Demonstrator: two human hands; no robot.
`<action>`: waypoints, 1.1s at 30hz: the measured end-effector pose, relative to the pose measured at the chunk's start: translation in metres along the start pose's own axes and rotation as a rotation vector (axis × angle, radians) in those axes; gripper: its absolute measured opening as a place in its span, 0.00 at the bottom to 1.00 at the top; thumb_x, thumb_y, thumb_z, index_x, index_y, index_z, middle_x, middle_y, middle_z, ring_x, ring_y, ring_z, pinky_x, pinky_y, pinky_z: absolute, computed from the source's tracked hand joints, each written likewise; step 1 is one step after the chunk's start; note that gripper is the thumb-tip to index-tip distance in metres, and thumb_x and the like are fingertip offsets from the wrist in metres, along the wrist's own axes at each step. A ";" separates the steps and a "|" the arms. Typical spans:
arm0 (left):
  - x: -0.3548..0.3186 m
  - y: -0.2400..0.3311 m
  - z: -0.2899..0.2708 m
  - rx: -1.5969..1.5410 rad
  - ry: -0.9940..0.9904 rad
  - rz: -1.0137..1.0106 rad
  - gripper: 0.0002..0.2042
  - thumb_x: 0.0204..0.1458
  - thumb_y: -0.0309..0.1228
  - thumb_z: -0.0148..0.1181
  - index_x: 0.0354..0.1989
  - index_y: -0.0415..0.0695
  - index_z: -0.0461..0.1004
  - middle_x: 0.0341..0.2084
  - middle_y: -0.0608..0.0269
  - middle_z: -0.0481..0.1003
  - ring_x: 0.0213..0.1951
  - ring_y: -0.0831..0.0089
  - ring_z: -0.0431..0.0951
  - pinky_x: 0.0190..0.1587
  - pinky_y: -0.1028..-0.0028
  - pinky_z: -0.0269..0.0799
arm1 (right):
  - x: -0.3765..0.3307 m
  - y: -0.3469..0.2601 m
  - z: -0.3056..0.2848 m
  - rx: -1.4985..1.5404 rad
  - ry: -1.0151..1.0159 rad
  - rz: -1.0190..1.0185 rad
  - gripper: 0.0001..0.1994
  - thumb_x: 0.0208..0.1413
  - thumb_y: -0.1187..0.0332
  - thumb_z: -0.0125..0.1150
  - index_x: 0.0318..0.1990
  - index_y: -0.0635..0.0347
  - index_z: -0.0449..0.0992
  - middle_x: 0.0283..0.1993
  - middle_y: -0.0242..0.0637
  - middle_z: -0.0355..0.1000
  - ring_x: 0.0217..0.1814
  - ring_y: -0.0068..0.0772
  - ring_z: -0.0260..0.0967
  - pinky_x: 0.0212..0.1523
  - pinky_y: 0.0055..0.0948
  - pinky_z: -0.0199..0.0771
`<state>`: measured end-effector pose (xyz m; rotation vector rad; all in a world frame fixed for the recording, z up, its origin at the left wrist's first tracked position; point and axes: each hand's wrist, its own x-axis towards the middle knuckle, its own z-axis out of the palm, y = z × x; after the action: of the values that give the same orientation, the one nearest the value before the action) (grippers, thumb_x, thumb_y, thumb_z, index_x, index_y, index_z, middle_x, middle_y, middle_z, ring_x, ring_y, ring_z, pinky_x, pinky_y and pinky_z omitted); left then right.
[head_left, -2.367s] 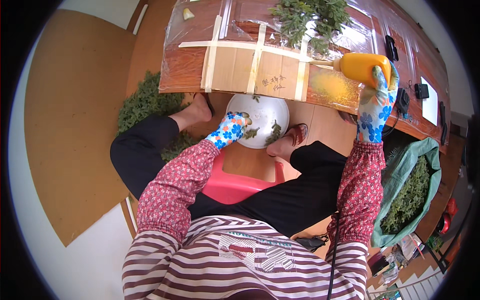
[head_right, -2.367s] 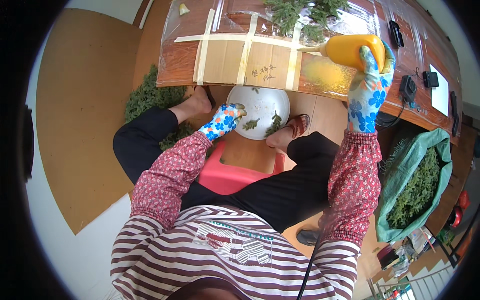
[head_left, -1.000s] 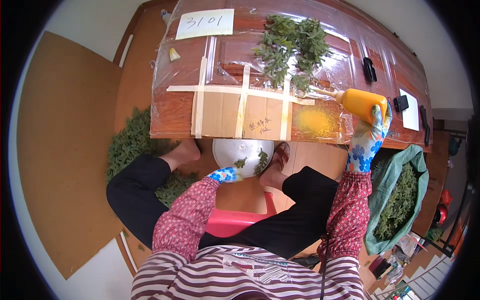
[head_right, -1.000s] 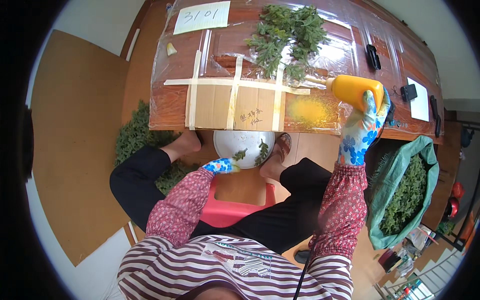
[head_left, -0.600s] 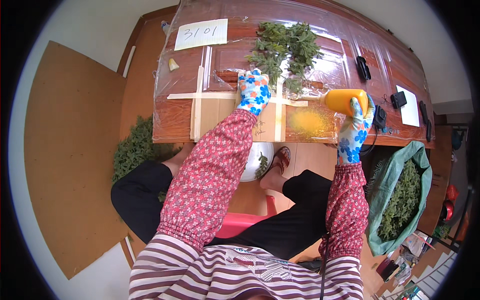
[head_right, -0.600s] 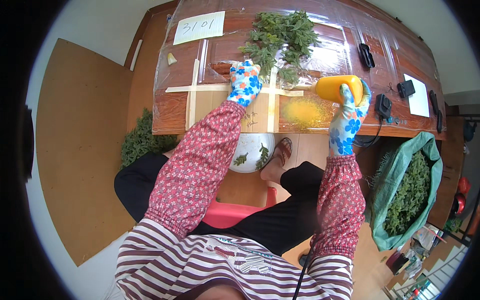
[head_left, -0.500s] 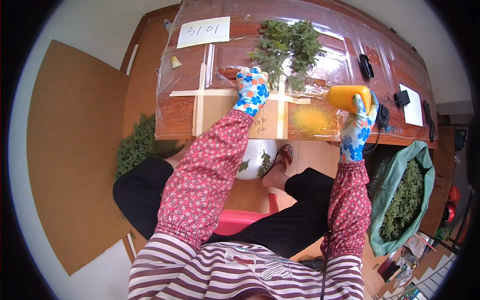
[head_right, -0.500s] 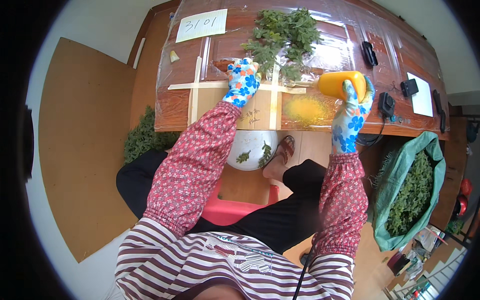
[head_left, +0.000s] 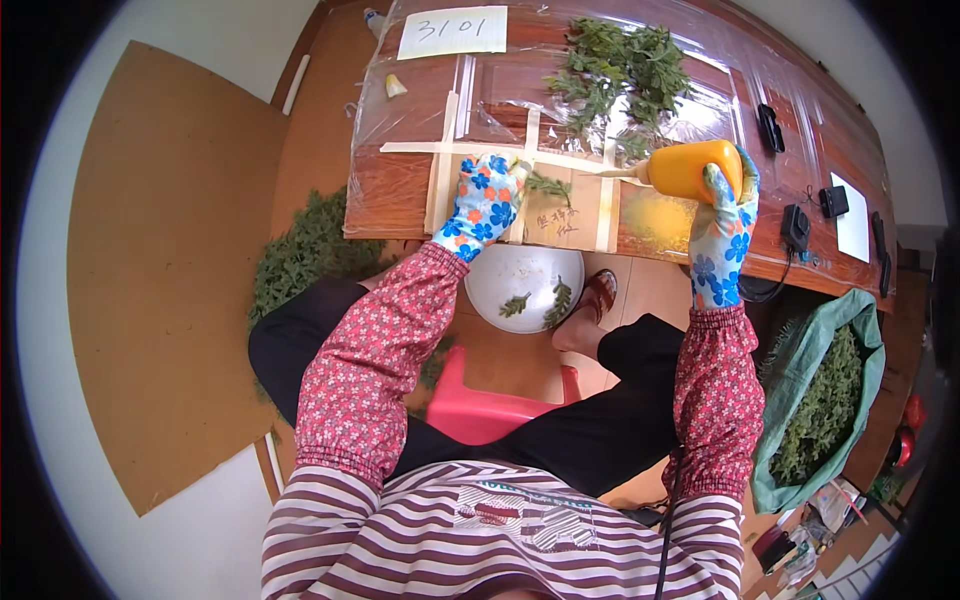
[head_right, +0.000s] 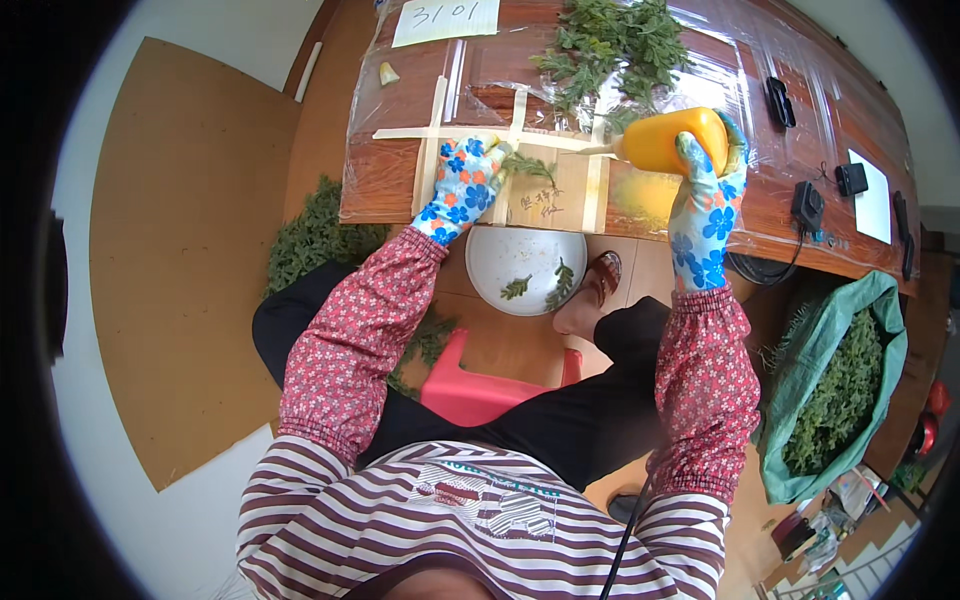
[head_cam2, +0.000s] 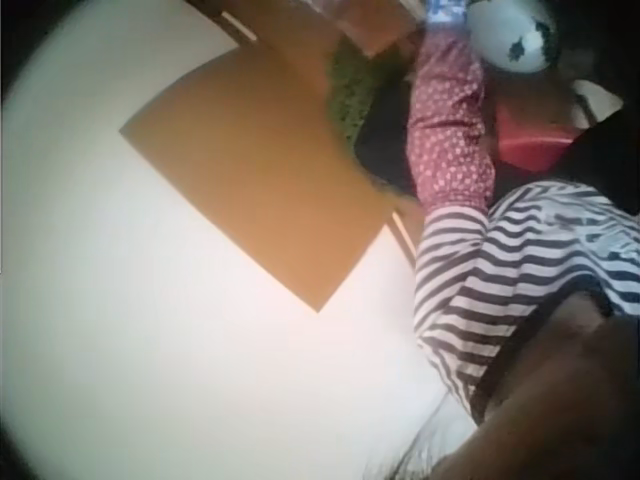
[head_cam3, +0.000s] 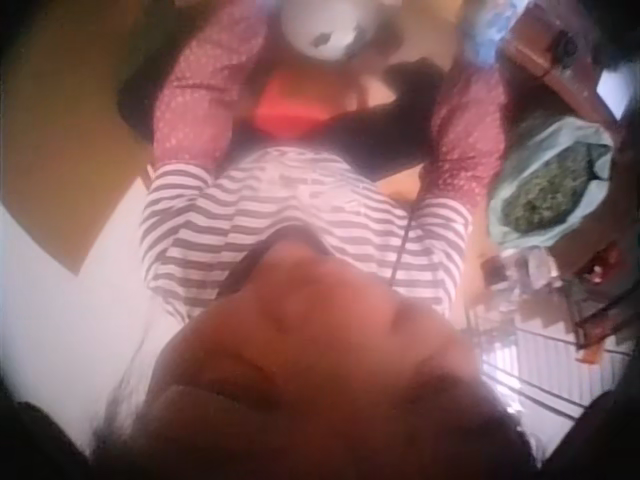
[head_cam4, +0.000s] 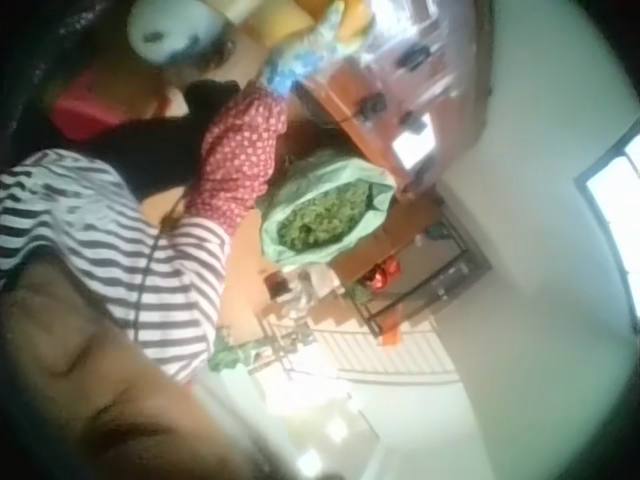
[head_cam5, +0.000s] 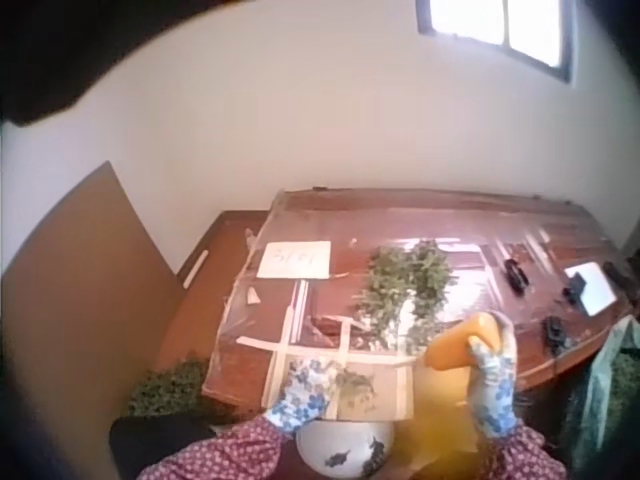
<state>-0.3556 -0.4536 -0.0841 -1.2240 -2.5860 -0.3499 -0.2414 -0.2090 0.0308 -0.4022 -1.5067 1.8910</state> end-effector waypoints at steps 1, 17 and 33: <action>-0.004 0.003 -0.005 -0.031 -0.016 -0.053 0.11 0.45 0.31 0.54 0.38 0.46 0.73 0.35 0.58 0.71 0.39 0.59 0.69 0.43 0.61 0.59 | -0.001 0.001 0.000 -0.032 -0.003 0.009 0.21 0.51 0.70 0.58 0.53 0.63 0.62 0.48 0.37 0.65 0.51 0.28 0.63 0.56 0.27 0.60; -0.025 0.065 -0.009 -0.062 -0.089 -0.085 0.25 0.44 0.37 0.54 0.53 0.44 0.67 0.50 0.53 0.65 0.51 0.59 0.63 0.54 0.61 0.54 | 0.001 0.003 -0.003 0.054 -0.018 0.067 0.21 0.49 0.75 0.59 0.52 0.63 0.63 0.47 0.36 0.66 0.49 0.27 0.65 0.53 0.26 0.64; -0.056 0.058 -0.008 -0.252 0.210 -0.193 0.19 0.43 0.30 0.57 0.46 0.44 0.72 0.55 0.53 0.62 0.55 0.56 0.62 0.57 0.55 0.53 | 0.001 0.003 -0.007 0.016 -0.058 0.069 0.24 0.49 0.71 0.60 0.54 0.63 0.61 0.50 0.40 0.64 0.54 0.32 0.62 0.58 0.32 0.58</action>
<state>-0.2755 -0.4606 -0.0892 -0.9498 -2.5358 -0.8187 -0.2390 -0.2032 0.0266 -0.3998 -1.5321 1.9824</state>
